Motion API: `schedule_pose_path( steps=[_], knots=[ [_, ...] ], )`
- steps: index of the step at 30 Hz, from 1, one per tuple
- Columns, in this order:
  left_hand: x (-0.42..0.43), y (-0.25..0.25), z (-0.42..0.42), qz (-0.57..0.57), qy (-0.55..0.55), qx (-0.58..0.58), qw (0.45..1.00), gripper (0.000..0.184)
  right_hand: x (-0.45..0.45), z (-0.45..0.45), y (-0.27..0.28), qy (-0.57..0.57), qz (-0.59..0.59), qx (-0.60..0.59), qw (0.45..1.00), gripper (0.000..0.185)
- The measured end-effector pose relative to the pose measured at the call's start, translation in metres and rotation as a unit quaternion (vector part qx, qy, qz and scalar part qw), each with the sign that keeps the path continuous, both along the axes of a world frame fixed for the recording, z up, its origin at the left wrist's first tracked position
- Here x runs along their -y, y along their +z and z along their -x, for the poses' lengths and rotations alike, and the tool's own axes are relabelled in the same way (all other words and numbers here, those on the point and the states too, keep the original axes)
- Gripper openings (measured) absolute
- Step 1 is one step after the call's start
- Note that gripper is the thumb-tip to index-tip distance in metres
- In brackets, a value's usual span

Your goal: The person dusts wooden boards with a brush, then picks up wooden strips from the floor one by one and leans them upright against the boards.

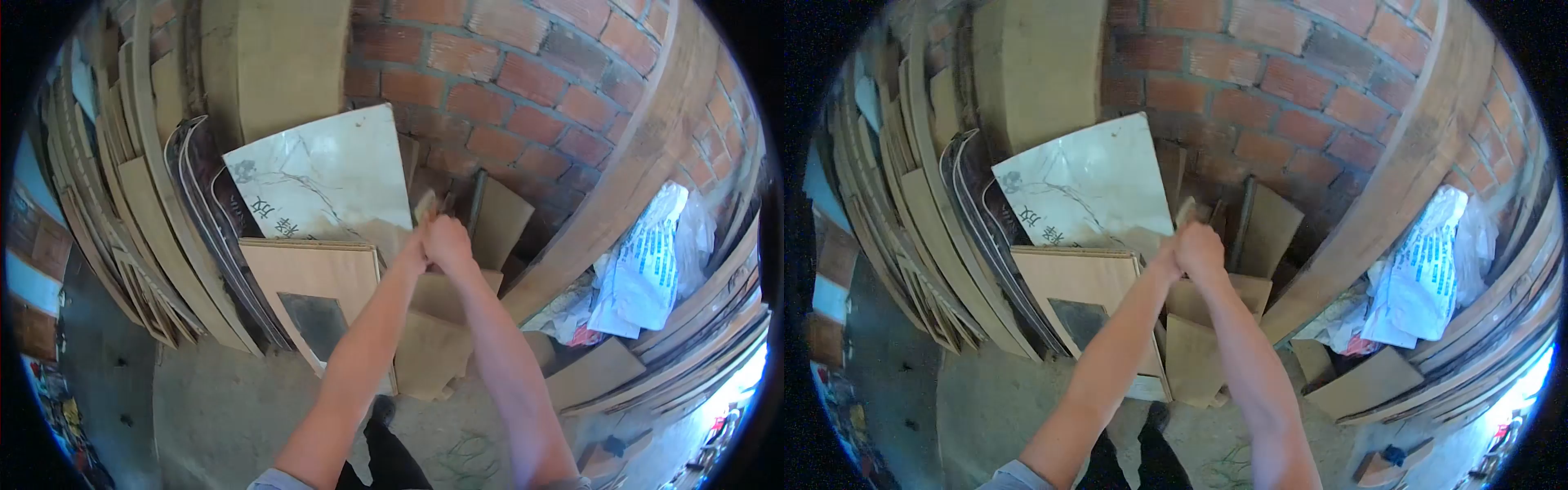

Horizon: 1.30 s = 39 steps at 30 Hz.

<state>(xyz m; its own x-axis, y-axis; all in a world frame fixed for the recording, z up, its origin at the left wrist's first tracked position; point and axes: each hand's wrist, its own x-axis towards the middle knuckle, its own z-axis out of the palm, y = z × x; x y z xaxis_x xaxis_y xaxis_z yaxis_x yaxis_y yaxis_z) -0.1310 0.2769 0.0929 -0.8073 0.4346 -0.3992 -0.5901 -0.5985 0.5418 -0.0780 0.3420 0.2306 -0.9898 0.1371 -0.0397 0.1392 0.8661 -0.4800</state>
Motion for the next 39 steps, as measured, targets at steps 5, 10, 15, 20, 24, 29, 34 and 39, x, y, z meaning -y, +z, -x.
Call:
schedule_pose_path(
  steps=[5,10,15,20,24,29,34,39],
  knots=[
    [0.037,0.103,-0.079,0.190,0.066,-0.064,0.978,0.040,-0.004,-0.044,0.004,0.052,0.163,-0.085,0.982,0.037],
    [0.142,0.091,-0.160,0.291,0.075,-0.181,0.936,0.032,0.011,-0.033,0.006,0.053,0.204,-0.106,0.972,0.034],
    [0.267,0.061,-0.272,0.425,0.119,-0.042,0.896,0.028,0.037,-0.002,0.027,0.048,0.192,-0.155,0.968,0.036],
    [0.337,0.030,-0.364,0.465,0.188,0.052,0.864,0.033,0.042,0.005,-0.002,0.041,0.195,-0.175,0.964,0.032],
    [0.350,0.011,-0.399,0.443,0.200,0.070,0.871,0.033,0.067,-0.030,0.000,0.068,0.183,-0.143,0.970,0.033],
    [0.326,-0.010,-0.401,0.398,0.167,0.067,0.899,0.032,0.105,-0.082,-0.068,0.157,0.107,-0.103,0.976,0.034],
    [0.314,0.011,-0.386,0.367,0.152,0.024,0.917,0.030,0.131,-0.123,-0.088,0.115,0.028,-0.029,0.993,0.033],
    [0.348,-0.024,-0.419,0.376,0.123,0.049,0.917,0.031,0.115,-0.126,-0.129,0.124,-0.008,-0.014,0.992,0.033]
  ],
)
